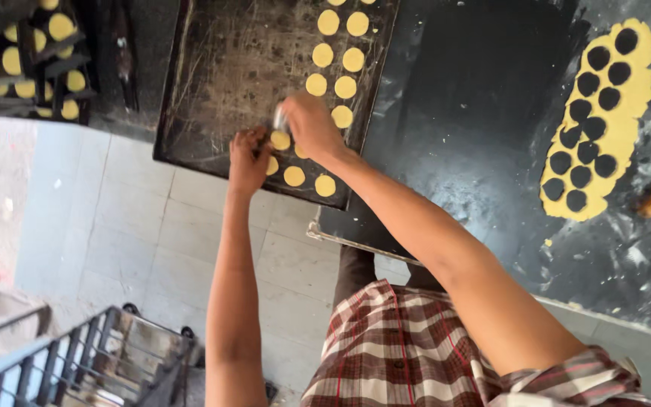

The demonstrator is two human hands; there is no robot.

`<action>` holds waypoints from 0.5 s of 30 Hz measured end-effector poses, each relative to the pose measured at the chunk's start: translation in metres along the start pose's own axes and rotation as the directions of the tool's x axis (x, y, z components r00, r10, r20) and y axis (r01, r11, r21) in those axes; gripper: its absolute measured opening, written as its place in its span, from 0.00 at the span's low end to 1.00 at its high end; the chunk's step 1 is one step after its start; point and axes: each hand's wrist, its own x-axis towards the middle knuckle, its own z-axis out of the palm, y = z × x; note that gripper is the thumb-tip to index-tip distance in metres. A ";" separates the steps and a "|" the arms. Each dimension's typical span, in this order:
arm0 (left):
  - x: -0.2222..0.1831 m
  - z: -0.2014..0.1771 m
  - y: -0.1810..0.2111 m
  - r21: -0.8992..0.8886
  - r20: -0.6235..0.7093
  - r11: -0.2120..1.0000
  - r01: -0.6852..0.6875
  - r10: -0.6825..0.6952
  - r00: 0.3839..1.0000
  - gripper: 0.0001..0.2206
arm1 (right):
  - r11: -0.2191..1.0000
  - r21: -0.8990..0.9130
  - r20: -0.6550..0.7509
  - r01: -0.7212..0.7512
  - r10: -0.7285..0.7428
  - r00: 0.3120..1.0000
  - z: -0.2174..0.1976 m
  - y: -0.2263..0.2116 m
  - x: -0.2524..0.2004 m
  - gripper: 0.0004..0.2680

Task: The person rolls out dough on a table using a rolling pin, cuts circular shapes from the dough with a metal cutter, and places them onto a baking tray.

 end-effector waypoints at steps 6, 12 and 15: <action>0.026 -0.013 0.017 -0.028 0.290 0.990 0.140 -0.126 0.949 0.12 | 0.851 0.252 -0.152 -0.461 0.505 0.850 -0.144 0.017 -0.067 0.10; 0.020 -0.025 0.030 -0.404 0.335 0.820 0.406 -0.280 0.900 0.16 | 0.758 -0.320 -0.435 -0.569 0.416 0.799 -0.363 0.027 -0.202 0.03; 0.026 -0.013 0.048 -0.330 0.267 0.839 0.432 -0.356 0.896 0.17 | 0.727 -0.483 -0.380 -0.488 0.328 0.865 -0.430 0.047 -0.224 0.07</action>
